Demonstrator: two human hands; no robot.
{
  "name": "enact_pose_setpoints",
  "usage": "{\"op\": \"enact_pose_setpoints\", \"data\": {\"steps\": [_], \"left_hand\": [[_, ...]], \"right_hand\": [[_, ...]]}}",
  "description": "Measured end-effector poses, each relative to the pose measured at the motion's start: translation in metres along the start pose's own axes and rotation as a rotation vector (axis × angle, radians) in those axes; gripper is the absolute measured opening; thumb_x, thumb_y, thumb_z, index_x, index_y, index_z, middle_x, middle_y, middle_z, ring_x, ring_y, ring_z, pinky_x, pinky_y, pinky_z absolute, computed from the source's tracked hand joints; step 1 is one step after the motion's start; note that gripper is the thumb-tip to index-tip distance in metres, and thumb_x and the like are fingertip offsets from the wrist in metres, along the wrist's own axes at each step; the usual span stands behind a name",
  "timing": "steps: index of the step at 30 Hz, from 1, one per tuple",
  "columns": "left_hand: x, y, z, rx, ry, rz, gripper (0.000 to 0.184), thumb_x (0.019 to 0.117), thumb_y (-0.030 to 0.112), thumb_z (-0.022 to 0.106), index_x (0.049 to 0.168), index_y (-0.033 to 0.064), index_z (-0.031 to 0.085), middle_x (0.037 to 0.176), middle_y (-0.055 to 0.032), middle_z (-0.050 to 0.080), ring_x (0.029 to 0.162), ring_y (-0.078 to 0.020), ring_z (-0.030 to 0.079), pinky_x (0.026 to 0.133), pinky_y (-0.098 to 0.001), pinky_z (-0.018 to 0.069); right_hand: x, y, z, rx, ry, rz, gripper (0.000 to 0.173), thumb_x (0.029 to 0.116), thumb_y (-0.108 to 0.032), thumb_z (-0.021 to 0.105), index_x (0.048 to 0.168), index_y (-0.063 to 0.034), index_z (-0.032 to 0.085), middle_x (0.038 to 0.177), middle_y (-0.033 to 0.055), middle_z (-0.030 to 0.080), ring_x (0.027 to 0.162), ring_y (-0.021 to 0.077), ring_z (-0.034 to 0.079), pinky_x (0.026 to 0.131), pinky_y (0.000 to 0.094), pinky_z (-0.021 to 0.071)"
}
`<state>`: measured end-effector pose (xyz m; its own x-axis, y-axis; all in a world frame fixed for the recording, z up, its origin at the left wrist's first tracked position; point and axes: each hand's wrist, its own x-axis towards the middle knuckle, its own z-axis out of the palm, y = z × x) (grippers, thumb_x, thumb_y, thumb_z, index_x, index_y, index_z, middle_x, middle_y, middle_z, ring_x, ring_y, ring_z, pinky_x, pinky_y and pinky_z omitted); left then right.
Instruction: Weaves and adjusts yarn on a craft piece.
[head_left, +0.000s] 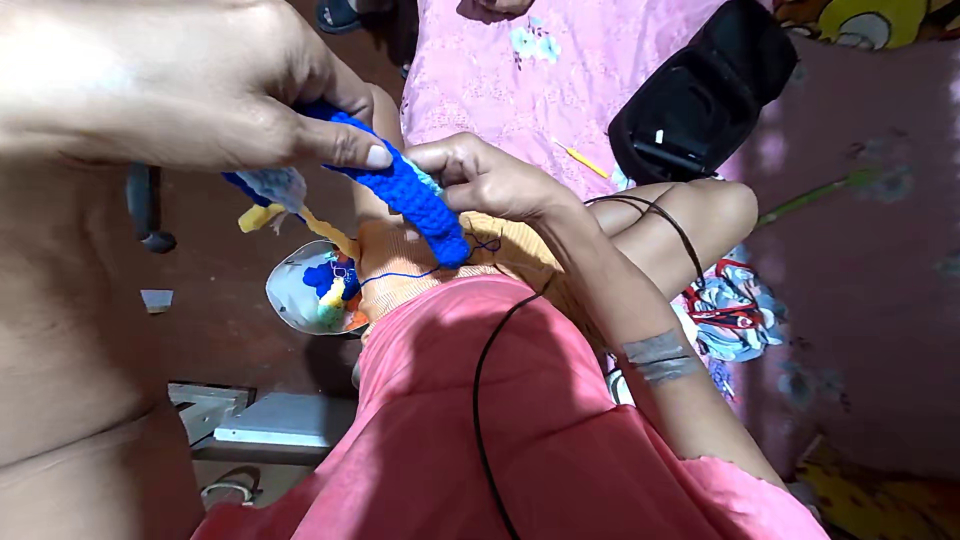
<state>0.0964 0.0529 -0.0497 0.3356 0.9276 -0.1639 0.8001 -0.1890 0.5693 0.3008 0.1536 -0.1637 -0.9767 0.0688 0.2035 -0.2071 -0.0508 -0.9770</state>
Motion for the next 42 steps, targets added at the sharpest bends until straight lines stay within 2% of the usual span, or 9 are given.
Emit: {"op": "enact_pose_setpoints", "data": {"steps": [3, 8, 14, 19, 26, 33, 36, 40, 42], "left_hand": [[0.0, -0.001, 0.0, 0.017, 0.031, -0.036, 0.024, 0.0967, 0.037, 0.061, 0.077, 0.0253, 0.07, 0.058, 0.0112, 0.058, 0.05, 0.004, 0.053, 0.042, -0.0166, 0.0393], [0.005, -0.004, 0.002, 0.018, 0.088, -0.064, 0.025, 0.0967, 0.036, 0.062, 0.077, 0.0218, 0.069, 0.059, 0.0099, 0.056, 0.049, 0.0026, 0.049, 0.042, -0.0172, 0.0346], [0.007, -0.002, -0.005, -0.013, 0.054, -0.078, 0.027, 0.0996, 0.031, 0.059, 0.076, 0.0198, 0.065, 0.059, 0.0081, 0.054, 0.05, 0.0016, 0.05, 0.043, -0.0172, 0.0377], [-0.003, -0.003, -0.028, -0.122, -0.066, -0.091, 0.026, 0.1001, 0.013, 0.062, 0.075, 0.0163, 0.067, 0.063, 0.0063, 0.06, 0.055, 0.0004, 0.057, 0.047, -0.0151, 0.0451], [-0.003, -0.053, -0.031, -0.273, -0.172, -0.107, 0.028, 0.0999, 0.038, 0.066, 0.076, 0.0242, 0.071, 0.058, 0.0062, 0.061, 0.045, 0.0025, 0.052, 0.037, -0.0122, 0.0386], [-0.015, -0.068, 0.02, -0.312, -0.034, -0.238, 0.028, 0.0997, 0.017, 0.056, 0.072, 0.0173, 0.064, 0.054, 0.0056, 0.055, 0.042, -0.0006, 0.045, 0.037, -0.0167, 0.0345], [-0.009, -0.089, 0.064, -0.486, -0.152, -0.401, 0.033, 0.1025, 0.004, 0.051, 0.073, 0.0089, 0.064, 0.054, 0.0021, 0.056, 0.042, -0.0021, 0.047, 0.039, -0.0157, 0.0379], [0.007, -0.118, 0.144, -0.478, -0.277, -0.402, 0.016, 0.1012, 0.007, 0.058, 0.092, 0.0035, 0.071, 0.079, -0.004, 0.068, 0.071, -0.0107, 0.063, 0.069, -0.0309, 0.0526], [0.019, -0.103, 0.162, -0.484, -0.199, -0.28, 0.027, 0.0984, 0.014, 0.064, 0.124, 0.0061, 0.067, 0.116, -0.0068, 0.069, 0.105, -0.014, 0.065, 0.096, -0.039, 0.0517]], "right_hand": [[-0.004, 0.003, -0.002, 0.215, -0.019, 0.034, 0.035, 0.0835, 0.011, 0.04, 0.111, 0.0052, 0.06, 0.095, 0.0074, 0.069, 0.086, 0.009, 0.067, 0.077, 0.0284, 0.0566], [-0.002, 0.006, -0.001, 0.346, -0.048, -0.023, 0.04, 0.1001, -0.027, 0.045, 0.124, 0.0023, 0.057, 0.091, 0.0096, 0.071, 0.085, 0.0143, 0.068, 0.079, 0.0322, 0.0564], [0.008, -0.003, 0.008, 0.323, -0.043, 0.041, 0.022, 0.0966, 0.0, 0.05, 0.116, 0.0079, 0.056, 0.074, 0.0052, 0.065, 0.065, 0.0131, 0.066, 0.067, 0.0328, 0.06], [-0.011, 0.011, 0.002, 0.383, -0.164, 0.092, 0.017, 0.0969, -0.004, 0.045, 0.106, 0.0036, 0.057, 0.074, 0.0047, 0.065, 0.066, 0.0131, 0.067, 0.068, 0.0335, 0.0598], [-0.048, 0.032, 0.001, 0.428, -0.182, 0.225, 0.022, 0.087, -0.003, 0.04, 0.096, -0.001, 0.06, 0.074, 0.0025, 0.067, 0.066, 0.009, 0.066, 0.065, 0.0286, 0.0568], [-0.089, 0.041, -0.011, 0.456, -0.132, 0.314, 0.032, 0.0934, -0.014, 0.036, 0.084, -0.0056, 0.066, 0.073, 0.0036, 0.071, 0.061, 0.0094, 0.067, 0.057, 0.0272, 0.0566], [-0.095, 0.046, -0.016, 0.407, -0.089, 0.381, 0.036, 0.0951, -0.015, 0.034, 0.08, -0.0063, 0.066, 0.072, 0.0041, 0.071, 0.061, 0.0107, 0.068, 0.057, 0.0276, 0.0568], [-0.087, 0.058, -0.017, 0.29, -0.062, 0.583, 0.038, 0.0958, -0.013, 0.032, 0.077, -0.0066, 0.064, 0.069, 0.0018, 0.07, 0.057, 0.0081, 0.065, 0.054, 0.0245, 0.0543], [-0.081, 0.06, -0.015, 0.281, -0.049, 0.665, 0.036, 0.0971, -0.011, 0.032, 0.076, -0.0075, 0.061, 0.068, 0.0009, 0.069, 0.056, 0.0075, 0.064, 0.054, 0.0244, 0.0545]]}}
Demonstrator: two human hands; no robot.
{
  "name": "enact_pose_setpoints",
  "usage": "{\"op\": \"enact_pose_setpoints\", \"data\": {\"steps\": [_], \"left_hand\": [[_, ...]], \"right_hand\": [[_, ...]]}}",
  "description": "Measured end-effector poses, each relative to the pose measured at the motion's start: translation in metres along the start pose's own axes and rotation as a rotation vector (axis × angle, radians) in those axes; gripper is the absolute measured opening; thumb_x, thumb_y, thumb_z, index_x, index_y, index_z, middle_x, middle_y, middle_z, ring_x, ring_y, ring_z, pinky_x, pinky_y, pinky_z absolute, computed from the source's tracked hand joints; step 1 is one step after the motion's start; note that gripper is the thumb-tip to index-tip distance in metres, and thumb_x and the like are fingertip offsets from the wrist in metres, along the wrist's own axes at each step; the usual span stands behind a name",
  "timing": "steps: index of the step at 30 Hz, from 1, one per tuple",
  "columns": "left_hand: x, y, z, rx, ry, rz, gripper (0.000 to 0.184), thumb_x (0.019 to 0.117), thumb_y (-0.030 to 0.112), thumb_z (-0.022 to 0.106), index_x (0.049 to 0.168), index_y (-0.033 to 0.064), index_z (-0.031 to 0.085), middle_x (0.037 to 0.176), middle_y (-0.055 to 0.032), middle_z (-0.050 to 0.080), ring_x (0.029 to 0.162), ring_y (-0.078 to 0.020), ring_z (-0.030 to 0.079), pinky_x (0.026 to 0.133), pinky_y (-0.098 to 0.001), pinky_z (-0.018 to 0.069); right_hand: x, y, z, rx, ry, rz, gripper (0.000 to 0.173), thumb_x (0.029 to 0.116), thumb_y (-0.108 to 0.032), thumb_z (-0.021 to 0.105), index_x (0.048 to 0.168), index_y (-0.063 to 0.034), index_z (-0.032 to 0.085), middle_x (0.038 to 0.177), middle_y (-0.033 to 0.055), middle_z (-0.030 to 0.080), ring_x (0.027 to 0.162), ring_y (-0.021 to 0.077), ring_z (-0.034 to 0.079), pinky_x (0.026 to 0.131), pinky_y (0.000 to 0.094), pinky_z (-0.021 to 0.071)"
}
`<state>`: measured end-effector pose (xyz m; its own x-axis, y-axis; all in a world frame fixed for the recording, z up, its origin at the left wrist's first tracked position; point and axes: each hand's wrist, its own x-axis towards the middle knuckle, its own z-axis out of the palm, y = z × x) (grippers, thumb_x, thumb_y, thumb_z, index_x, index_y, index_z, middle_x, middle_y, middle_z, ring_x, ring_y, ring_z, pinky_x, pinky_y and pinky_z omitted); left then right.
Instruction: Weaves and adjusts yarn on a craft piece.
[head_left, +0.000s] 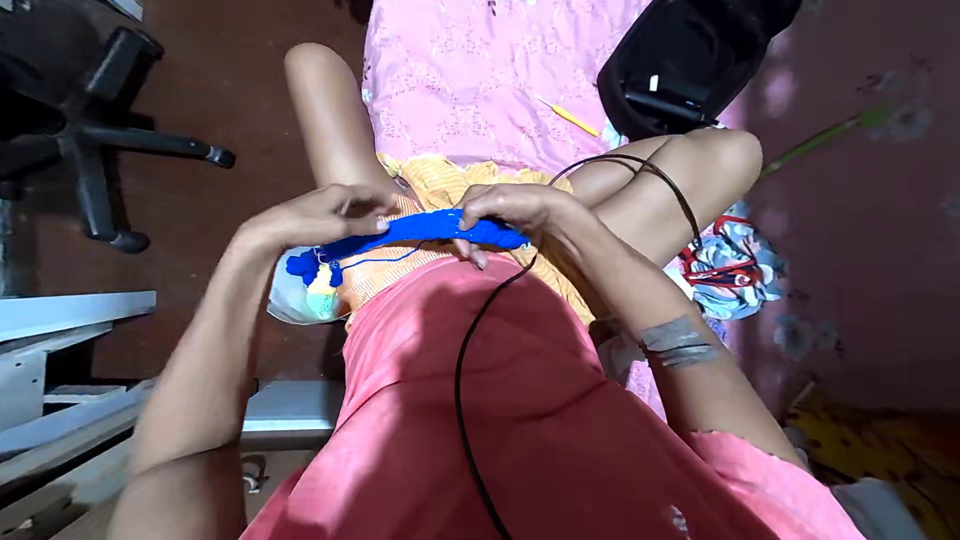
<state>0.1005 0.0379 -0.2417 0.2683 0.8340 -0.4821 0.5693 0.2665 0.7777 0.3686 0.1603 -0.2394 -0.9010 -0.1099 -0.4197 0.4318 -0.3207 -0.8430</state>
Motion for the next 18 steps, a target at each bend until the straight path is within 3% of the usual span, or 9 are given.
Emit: {"op": "enact_pose_setpoints", "data": {"steps": [2, 3, 5, 7, 8, 10, 13, 16, 18], "left_hand": [[0.009, 0.024, 0.017, -0.035, -0.038, 0.18, 0.053, 0.0979, 0.027, 0.06, 0.148, 0.0111, 0.052, 0.139, -0.0037, 0.061, 0.126, -0.0099, 0.058, 0.109, -0.0342, 0.0455], [0.015, 0.034, 0.025, -0.052, -0.073, 0.243, 0.053, 0.0986, 0.031, 0.059, 0.148, 0.0119, 0.052, 0.135, -0.0007, 0.064, 0.122, -0.0065, 0.06, 0.106, -0.0303, 0.0482], [0.026, 0.046, 0.037, -0.106, -0.147, 0.259, 0.03, 0.0991, 0.029, 0.06, 0.124, 0.0127, 0.064, 0.1, 0.0053, 0.072, 0.09, -0.0013, 0.067, 0.081, -0.0227, 0.0563], [0.032, 0.053, 0.036, -0.163, -0.177, 0.193, 0.011, 0.0999, 0.019, 0.06, 0.098, 0.0098, 0.066, 0.071, 0.0041, 0.063, 0.059, -0.0024, 0.058, 0.056, -0.0194, 0.048], [0.032, 0.055, 0.033, -0.181, -0.159, 0.166, 0.014, 0.1007, 0.016, 0.06, 0.09, 0.0097, 0.065, 0.063, 0.0049, 0.058, 0.051, -0.0013, 0.051, 0.049, -0.0176, 0.0423], [0.028, 0.056, 0.026, -0.243, -0.123, 0.134, 0.02, 0.1016, 0.012, 0.057, 0.084, 0.0108, 0.066, 0.059, 0.0077, 0.054, 0.045, 0.0026, 0.043, 0.043, -0.0138, 0.0341], [0.019, 0.05, 0.015, -0.323, -0.066, 0.097, 0.023, 0.1026, 0.01, 0.053, 0.086, 0.0129, 0.068, 0.063, 0.0091, 0.06, 0.045, 0.0048, 0.043, 0.042, -0.011, 0.0349], [0.013, 0.043, 0.008, -0.401, -0.037, 0.036, 0.028, 0.1024, 0.009, 0.049, 0.081, 0.0143, 0.066, 0.058, 0.0094, 0.056, 0.043, 0.0042, 0.041, 0.042, -0.011, 0.0351], [0.016, 0.039, 0.01, -0.355, -0.082, 0.007, 0.027, 0.1022, 0.008, 0.05, 0.081, 0.0116, 0.067, 0.059, 0.0065, 0.058, 0.046, 0.0018, 0.047, 0.043, -0.0125, 0.0394]], "right_hand": [[0.004, -0.002, 0.002, 0.02, 0.018, 0.023, 0.033, 0.0959, -0.01, 0.034, 0.076, -0.0083, 0.06, 0.068, 0.0008, 0.069, 0.055, 0.0074, 0.064, 0.053, 0.0245, 0.0543], [0.004, -0.004, 0.003, 0.027, 0.028, 0.026, 0.032, 0.0955, -0.01, 0.035, 0.078, -0.0077, 0.061, 0.068, 0.0014, 0.068, 0.054, 0.0081, 0.063, 0.052, 0.0251, 0.0546], [0.002, -0.012, 0.006, 0.011, 0.061, 0.063, 0.031, 0.0972, -0.008, 0.035, 0.078, -0.0062, 0.059, 0.067, 0.0024, 0.067, 0.052, 0.0083, 0.063, 0.051, 0.0242, 0.054], [0.0, -0.012, 0.003, -0.026, 0.079, 0.072, 0.032, 0.0986, -0.009, 0.036, 0.078, -0.0051, 0.06, 0.066, 0.0025, 0.068, 0.052, 0.0087, 0.063, 0.051, 0.0243, 0.0537], [-0.003, -0.009, 0.0, -0.034, 0.079, 0.049, 0.033, 0.0998, -0.01, 0.036, 0.081, -0.0043, 0.062, 0.066, 0.002, 0.067, 0.053, 0.009, 0.063, 0.052, 0.025, 0.0547], [-0.009, -0.002, -0.006, -0.051, 0.068, 0.009, 0.03, 0.1019, -0.01, 0.037, 0.09, -0.0019, 0.063, 0.069, 0.0022, 0.067, 0.056, 0.0091, 0.065, 0.055, 0.0255, 0.0563], [-0.021, 0.005, -0.01, -0.115, 0.071, 0.001, 0.028, 0.099, -0.005, 0.037, 0.095, -0.0007, 0.065, 0.077, 0.0031, 0.071, 0.063, 0.0053, 0.065, 0.059, 0.0218, 0.0528], [-0.03, 0.014, -0.017, -0.121, 0.08, -0.033, 0.033, 0.1002, -0.01, 0.034, 0.095, -0.0028, 0.066, 0.082, 0.0018, 0.073, 0.069, 0.0037, 0.066, 0.063, 0.021, 0.0532], [-0.032, 0.017, -0.02, -0.091, 0.084, -0.051, 0.034, 0.1019, -0.012, 0.033, 0.095, -0.0029, 0.066, 0.081, 0.0021, 0.073, 0.07, 0.0056, 0.067, 0.065, 0.0229, 0.0548]]}}
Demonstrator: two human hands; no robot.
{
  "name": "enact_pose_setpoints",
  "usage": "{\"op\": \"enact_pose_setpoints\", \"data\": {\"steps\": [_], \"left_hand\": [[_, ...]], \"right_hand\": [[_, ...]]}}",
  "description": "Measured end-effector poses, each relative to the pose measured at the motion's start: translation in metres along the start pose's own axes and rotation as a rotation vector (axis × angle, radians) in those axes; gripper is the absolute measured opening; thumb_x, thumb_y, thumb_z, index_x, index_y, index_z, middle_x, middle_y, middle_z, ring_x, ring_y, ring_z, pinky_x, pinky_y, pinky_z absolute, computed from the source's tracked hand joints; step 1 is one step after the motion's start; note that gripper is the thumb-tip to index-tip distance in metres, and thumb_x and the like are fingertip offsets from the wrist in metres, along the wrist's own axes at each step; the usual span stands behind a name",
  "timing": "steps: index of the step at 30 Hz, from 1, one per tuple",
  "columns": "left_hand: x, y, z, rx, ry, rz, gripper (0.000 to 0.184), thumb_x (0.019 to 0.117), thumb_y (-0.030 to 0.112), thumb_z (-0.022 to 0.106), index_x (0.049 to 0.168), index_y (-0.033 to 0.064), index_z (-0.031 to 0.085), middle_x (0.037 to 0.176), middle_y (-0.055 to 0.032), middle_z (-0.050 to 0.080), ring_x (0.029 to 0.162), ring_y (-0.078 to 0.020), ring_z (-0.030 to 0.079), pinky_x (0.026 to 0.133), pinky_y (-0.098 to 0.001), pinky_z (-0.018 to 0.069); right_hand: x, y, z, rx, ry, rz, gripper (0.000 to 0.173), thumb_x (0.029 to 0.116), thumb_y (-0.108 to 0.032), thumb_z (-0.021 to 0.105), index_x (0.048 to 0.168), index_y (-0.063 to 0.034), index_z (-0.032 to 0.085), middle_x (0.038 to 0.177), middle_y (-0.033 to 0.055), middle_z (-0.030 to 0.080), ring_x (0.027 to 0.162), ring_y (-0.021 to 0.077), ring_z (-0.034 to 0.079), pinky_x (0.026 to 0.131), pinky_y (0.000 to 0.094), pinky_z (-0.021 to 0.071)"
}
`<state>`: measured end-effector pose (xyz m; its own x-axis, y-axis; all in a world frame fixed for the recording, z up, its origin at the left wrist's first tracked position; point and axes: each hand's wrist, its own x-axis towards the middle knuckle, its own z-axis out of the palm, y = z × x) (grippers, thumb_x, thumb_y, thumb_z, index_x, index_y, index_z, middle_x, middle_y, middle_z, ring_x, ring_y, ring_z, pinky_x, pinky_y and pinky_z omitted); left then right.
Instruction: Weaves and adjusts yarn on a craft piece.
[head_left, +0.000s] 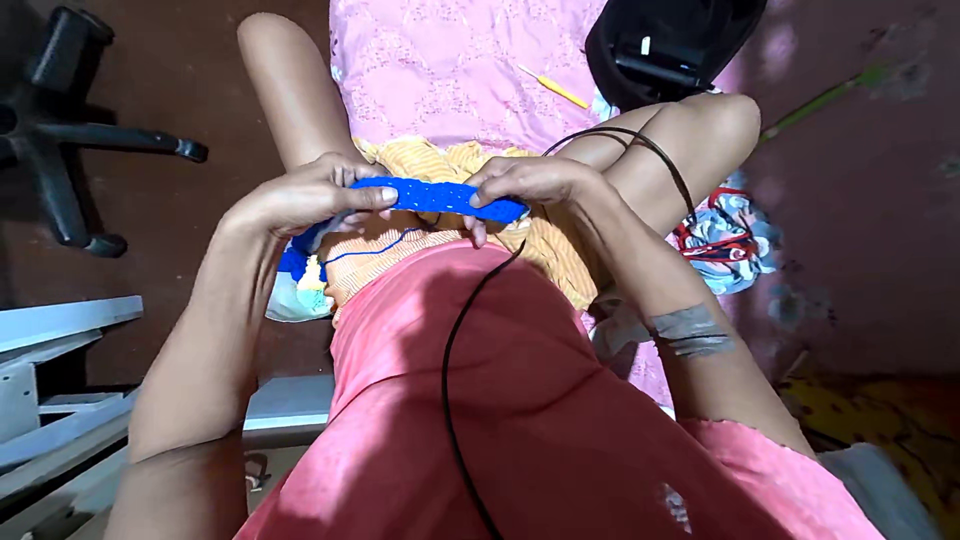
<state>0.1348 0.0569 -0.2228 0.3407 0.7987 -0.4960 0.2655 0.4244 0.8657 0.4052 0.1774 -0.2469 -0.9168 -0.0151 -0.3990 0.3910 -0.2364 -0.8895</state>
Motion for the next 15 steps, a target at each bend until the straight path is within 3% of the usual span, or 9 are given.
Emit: {"op": "enact_pose_setpoints", "data": {"steps": [3, 5, 6, 8, 11, 15], "left_hand": [[0.009, -0.002, -0.001, 0.107, -0.098, 0.008, 0.017, 0.0994, 0.004, 0.055, 0.095, 0.0071, 0.071, 0.076, 0.0012, 0.069, 0.065, -0.0035, 0.065, 0.061, -0.0169, 0.054], [0.015, 0.006, 0.004, 0.155, -0.166, 0.052, 0.021, 0.0961, 0.006, 0.059, 0.114, 0.0079, 0.07, 0.091, 0.0021, 0.072, 0.078, -0.0026, 0.067, 0.073, -0.0177, 0.0561], [0.019, 0.012, 0.009, 0.199, -0.186, 0.067, 0.022, 0.096, 0.011, 0.061, 0.116, 0.0092, 0.069, 0.094, 0.0036, 0.072, 0.081, -0.0011, 0.067, 0.075, -0.0175, 0.0555], [0.033, 0.023, 0.022, 0.287, -0.195, 0.099, 0.014, 0.0994, 0.02, 0.06, 0.104, 0.0106, 0.07, 0.085, 0.0062, 0.07, 0.074, 0.0014, 0.063, 0.068, -0.0166, 0.052], [0.051, 0.031, 0.037, 0.305, -0.117, 0.112, 0.028, 0.1033, 0.021, 0.06, 0.079, 0.0093, 0.065, 0.063, 0.0042, 0.06, 0.055, -0.0011, 0.053, 0.053, -0.0189, 0.0417], [0.048, 0.026, 0.029, 0.236, -0.105, 0.116, 0.027, 0.1022, 0.015, 0.059, 0.077, 0.009, 0.064, 0.058, 0.0039, 0.057, 0.049, -0.0009, 0.051, 0.046, -0.0161, 0.0403]], "right_hand": [[0.0, -0.004, 0.001, 0.016, 0.002, 0.014, 0.034, 0.1023, -0.01, 0.033, 0.093, -0.002, 0.064, 0.078, 0.0025, 0.071, 0.066, 0.0067, 0.067, 0.064, 0.0235, 0.0562], [0.0, -0.009, 0.001, -0.014, 0.016, 0.045, 0.034, 0.1035, -0.009, 0.033, 0.091, -0.0014, 0.064, 0.074, 0.0022, 0.07, 0.061, 0.0056, 0.064, 0.059, 0.0213, 0.0533], [0.001, -0.011, 0.002, -0.026, 0.026, 0.066, 0.034, 0.1037, -0.008, 0.033, 0.09, -0.0016, 0.063, 0.073, 0.0022, 0.069, 0.06, 0.0054, 0.064, 0.058, 0.0208, 0.053], [0.002, -0.015, 0.002, -0.046, 0.031, 0.099, 0.033, 0.105, -0.007, 0.034, 0.089, -0.0011, 0.063, 0.073, 0.0024, 0.068, 0.059, 0.0054, 0.063, 0.058, 0.0205, 0.0532], [0.001, -0.018, 0.002, -0.071, 0.06, 0.105, 0.032, 0.1037, -0.006, 0.037, 0.088, -0.0005, 0.064, 0.069, 0.0023, 0.067, 0.056, 0.0058, 0.062, 0.055, 0.0211, 0.053], [-0.014, -0.013, -0.007, -0.094, 0.054, 0.093, 0.028, 0.1074, -0.01, 0.042, 0.093, 0.0004, 0.063, 0.07, 0.0025, 0.067, 0.057, 0.0057, 0.063, 0.056, 0.0207, 0.0532]]}}
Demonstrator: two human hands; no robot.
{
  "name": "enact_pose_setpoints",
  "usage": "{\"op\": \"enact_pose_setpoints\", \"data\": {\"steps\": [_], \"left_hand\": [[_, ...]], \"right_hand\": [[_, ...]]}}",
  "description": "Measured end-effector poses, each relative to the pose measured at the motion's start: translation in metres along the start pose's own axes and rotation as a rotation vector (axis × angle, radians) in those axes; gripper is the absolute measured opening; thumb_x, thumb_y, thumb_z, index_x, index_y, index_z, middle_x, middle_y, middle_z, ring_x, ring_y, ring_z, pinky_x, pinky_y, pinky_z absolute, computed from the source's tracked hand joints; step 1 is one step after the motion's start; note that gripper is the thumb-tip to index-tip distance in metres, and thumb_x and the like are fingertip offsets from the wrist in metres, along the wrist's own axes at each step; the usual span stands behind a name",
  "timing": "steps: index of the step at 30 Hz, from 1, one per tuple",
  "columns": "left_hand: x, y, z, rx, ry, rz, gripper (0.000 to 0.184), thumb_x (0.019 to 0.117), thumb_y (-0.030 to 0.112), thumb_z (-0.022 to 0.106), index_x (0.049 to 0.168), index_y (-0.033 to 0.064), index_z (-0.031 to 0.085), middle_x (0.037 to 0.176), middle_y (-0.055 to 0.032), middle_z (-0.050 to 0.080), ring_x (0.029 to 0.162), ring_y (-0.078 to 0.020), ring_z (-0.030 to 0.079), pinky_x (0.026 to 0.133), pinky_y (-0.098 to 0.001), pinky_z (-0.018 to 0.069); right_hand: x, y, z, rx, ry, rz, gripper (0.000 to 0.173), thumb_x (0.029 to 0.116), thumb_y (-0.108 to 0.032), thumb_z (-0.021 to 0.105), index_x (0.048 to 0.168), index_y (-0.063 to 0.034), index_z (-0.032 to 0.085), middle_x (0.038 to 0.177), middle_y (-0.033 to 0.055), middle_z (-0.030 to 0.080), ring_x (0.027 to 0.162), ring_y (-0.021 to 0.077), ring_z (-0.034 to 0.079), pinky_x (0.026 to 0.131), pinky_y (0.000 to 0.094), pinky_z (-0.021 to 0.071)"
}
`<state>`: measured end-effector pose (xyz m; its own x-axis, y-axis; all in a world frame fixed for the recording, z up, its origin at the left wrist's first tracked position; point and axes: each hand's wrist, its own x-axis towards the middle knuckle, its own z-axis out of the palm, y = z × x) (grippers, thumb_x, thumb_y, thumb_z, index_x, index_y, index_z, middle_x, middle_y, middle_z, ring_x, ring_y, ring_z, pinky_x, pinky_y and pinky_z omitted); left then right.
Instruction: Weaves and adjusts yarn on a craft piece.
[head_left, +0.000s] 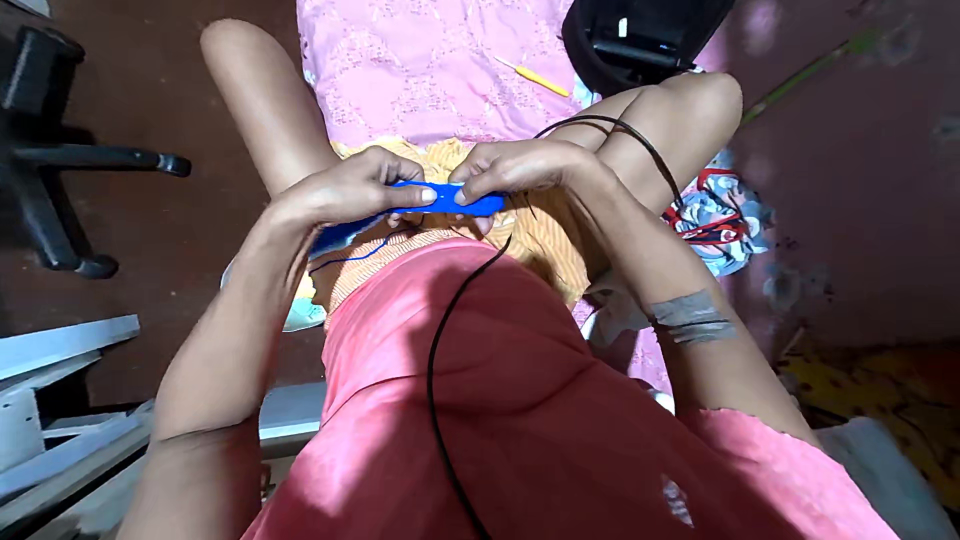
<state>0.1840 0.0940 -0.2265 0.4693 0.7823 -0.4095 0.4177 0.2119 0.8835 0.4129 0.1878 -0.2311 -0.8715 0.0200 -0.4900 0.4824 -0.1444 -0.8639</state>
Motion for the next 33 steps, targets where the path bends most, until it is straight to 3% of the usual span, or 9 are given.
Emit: {"op": "enact_pose_setpoints", "data": {"steps": [5, 8, 9, 12, 14, 17, 20, 27, 33], "left_hand": [[-0.005, -0.004, -0.001, -0.055, -0.045, -0.038, 0.022, 0.101, 0.008, 0.058, 0.081, 0.0082, 0.067, 0.064, 0.0033, 0.066, 0.054, -0.0013, 0.059, 0.052, -0.0155, 0.0478], [0.001, 0.0, 0.0, -0.082, -0.104, -0.025, 0.013, 0.1004, 0.007, 0.057, 0.108, 0.0043, 0.067, 0.076, 0.0006, 0.068, 0.062, -0.0048, 0.064, 0.057, -0.0177, 0.055], [0.004, 0.004, 0.003, -0.055, -0.1, -0.022, 0.014, 0.1004, 0.01, 0.058, 0.109, 0.0048, 0.067, 0.077, 0.0007, 0.068, 0.063, -0.0052, 0.065, 0.059, -0.0184, 0.0553], [0.015, 0.013, 0.016, 0.063, 0.004, 0.004, 0.015, 0.1014, 0.019, 0.063, 0.094, 0.0067, 0.067, 0.07, 0.0012, 0.065, 0.058, -0.0048, 0.061, 0.056, -0.0202, 0.0511], [0.02, 0.01, 0.021, 0.061, 0.06, 0.056, 0.019, 0.1029, 0.017, 0.06, 0.087, 0.0064, 0.064, 0.065, 0.0015, 0.06, 0.054, -0.0034, 0.056, 0.052, -0.0189, 0.047], [0.016, 0.002, 0.017, -0.106, 0.094, 0.138, 0.019, 0.1039, 0.012, 0.052, 0.088, 0.0088, 0.063, 0.063, 0.0066, 0.058, 0.052, 0.0012, 0.055, 0.05, -0.0137, 0.0461], [0.01, -0.006, 0.021, -0.194, 0.199, 0.266, 0.016, 0.1029, 0.013, 0.051, 0.093, 0.0109, 0.063, 0.069, 0.0099, 0.061, 0.058, 0.002, 0.059, 0.056, -0.014, 0.0511], [-0.002, -0.004, 0.048, -0.04, 0.383, 0.368, 0.017, 0.1036, 0.017, 0.053, 0.101, 0.0052, 0.065, 0.075, 0.0096, 0.059, 0.065, 0.0062, 0.055, 0.062, -0.0116, 0.0474], [-0.008, -0.003, 0.055, -0.057, 0.443, 0.335, 0.018, 0.1045, 0.02, 0.054, 0.096, 0.0074, 0.063, 0.07, 0.0101, 0.057, 0.061, 0.0056, 0.054, 0.059, -0.0121, 0.0465]], "right_hand": [[-0.003, 0.006, -0.006, -0.01, 0.002, -0.054, 0.026, 0.1065, -0.008, 0.045, 0.088, -0.0015, 0.062, 0.069, 0.0009, 0.067, 0.058, 0.0038, 0.063, 0.057, 0.0187, 0.0526], [0.0, 0.003, -0.006, -0.035, 0.023, -0.062, 0.027, 0.1048, -0.007, 0.047, 0.084, -0.0011, 0.063, 0.066, 0.0011, 0.066, 0.055, 0.0039, 0.062, 0.054, 0.0186, 0.051], [0.001, 0.002, -0.007, -0.054, 0.035, -0.051, 0.027, 0.1043, -0.007, 0.047, 0.083, -0.0013, 0.063, 0.065, 0.0012, 0.066, 0.055, 0.0039, 0.061, 0.054, 0.0188, 0.0501], [0.0, -0.001, -0.01, -0.066, 0.067, -0.007, 0.028, 0.1045, -0.008, 0.049, 0.081, -0.0011, 0.063, 0.064, 0.0015, 0.065, 0.053, 0.0042, 0.06, 0.053, 0.0189, 0.0495], [-0.003, 0.002, -0.012, -0.029, 0.085, -0.047, 0.03, 0.1057, -0.009, 0.047, 0.081, -0.002, 0.063, 0.063, 0.0009, 0.066, 0.053, 0.0042, 0.061, 0.053, 0.0191, 0.0505], [-0.017, 0.01, -0.018, 0.057, 0.133, -0.218, 0.028, 0.1075, -0.015, 0.043, 0.099, -0.0003, 0.066, 0.07, 0.0001, 0.067, 0.058, 0.0058, 0.064, 0.059, 0.0228, 0.0565], [-0.033, 0.019, -0.012, 0.077, 0.218, -0.371, 0.02, 0.0999, -0.012, 0.053, 0.113, 0.0009, 0.061, 0.08, 0.0009, 0.071, 0.069, 0.0071, 0.069, 0.069, 0.026, 0.0607], [-0.027, 0.027, 0.032, 0.05, 0.538, -0.649, 0.035, 0.0884, -0.005, 0.069, 0.119, 0.0073, 0.06, 0.11, 0.0087, 0.068, 0.095, 0.0081, 0.068, 0.085, 0.0266, 0.0589], [-0.021, 0.024, 0.051, 0.042, 0.675, -0.691, 0.029, 0.0843, 0.0, 0.072, 0.111, 0.0058, 0.062, 0.104, 0.007, 0.068, 0.095, 0.0059, 0.066, 0.086, 0.0237, 0.0562]]}}
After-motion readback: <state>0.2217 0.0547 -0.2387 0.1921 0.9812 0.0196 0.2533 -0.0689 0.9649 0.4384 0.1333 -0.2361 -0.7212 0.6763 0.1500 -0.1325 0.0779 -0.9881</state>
